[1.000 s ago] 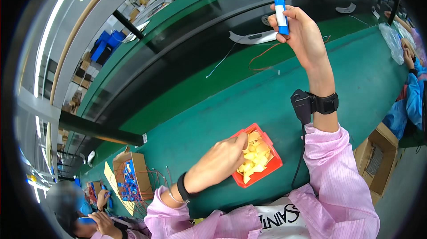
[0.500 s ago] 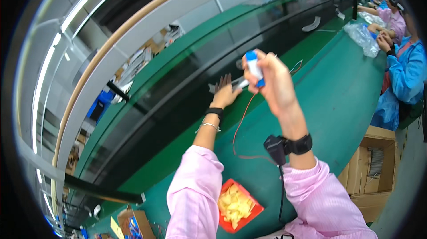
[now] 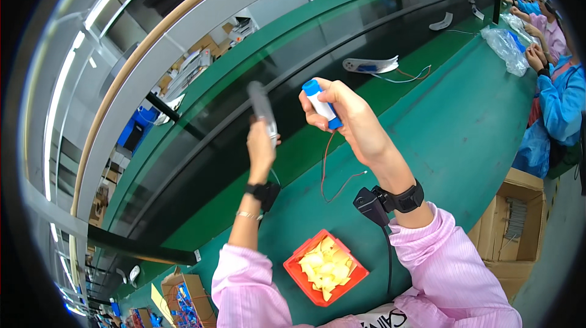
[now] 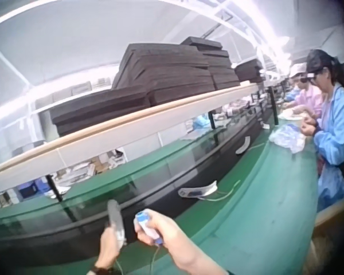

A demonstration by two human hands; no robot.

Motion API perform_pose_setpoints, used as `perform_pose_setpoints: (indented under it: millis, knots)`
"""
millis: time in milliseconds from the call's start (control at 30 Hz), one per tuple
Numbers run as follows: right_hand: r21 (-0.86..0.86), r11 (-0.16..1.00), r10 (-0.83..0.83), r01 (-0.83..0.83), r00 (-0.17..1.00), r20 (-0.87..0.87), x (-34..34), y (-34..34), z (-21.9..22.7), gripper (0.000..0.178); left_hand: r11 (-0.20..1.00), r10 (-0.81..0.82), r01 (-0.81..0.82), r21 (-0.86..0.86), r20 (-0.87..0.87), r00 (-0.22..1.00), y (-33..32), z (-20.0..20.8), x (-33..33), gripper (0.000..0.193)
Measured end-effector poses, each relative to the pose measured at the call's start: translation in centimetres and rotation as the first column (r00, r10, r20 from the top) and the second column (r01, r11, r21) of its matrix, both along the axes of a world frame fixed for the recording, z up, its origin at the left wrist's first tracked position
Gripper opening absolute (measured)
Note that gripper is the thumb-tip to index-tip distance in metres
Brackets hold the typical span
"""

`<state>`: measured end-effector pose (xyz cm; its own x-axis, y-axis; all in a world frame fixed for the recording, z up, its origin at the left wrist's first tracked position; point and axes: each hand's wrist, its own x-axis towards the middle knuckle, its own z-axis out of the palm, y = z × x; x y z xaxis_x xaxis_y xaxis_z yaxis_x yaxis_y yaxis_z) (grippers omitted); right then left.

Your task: The person is assembling an electronic device by applying adhesive stickers to a blue cylindrical component and placing it inside a white plastic housing.

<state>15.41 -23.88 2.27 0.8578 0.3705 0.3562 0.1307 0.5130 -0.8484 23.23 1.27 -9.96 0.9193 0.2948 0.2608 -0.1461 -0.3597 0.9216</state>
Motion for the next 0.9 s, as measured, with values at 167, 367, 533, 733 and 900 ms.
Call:
perform_pose_setpoints:
  millis: [167,367,533,733,900]
  knots:
    - [0.008,0.996,0.091,-0.091,0.996,0.022,-1.9,2.9,-0.1,0.023,0.863,-0.146,0.181,-0.471,0.11,0.983,3.3,6.4,-11.1,0.063]
    - [0.091,0.938,0.337,-0.333,0.941,-0.032,-3.9,5.8,-0.8,0.023,0.761,-0.159,0.324,-0.562,0.323,0.933,3.5,9.1,-18.9,0.071]
    - [0.096,0.906,0.421,-0.411,0.899,-0.125,-4.4,8.3,-2.4,0.024,0.755,-0.139,0.307,-0.579,0.317,0.938,2.8,8.8,-18.9,0.07]
    - [-0.062,0.956,0.279,-0.286,0.955,-0.098,-5.5,8.9,-1.6,0.033,0.74,-0.101,0.308,-0.598,0.354,0.93,2.1,8.8,-19.6,0.065]
    - [-0.216,0.958,0.194,-0.191,0.981,-0.011,-6.3,8.7,-1.3,0.045,0.686,-0.11,0.302,-0.662,0.315,0.943,1.1,8.0,-19.4,0.061]
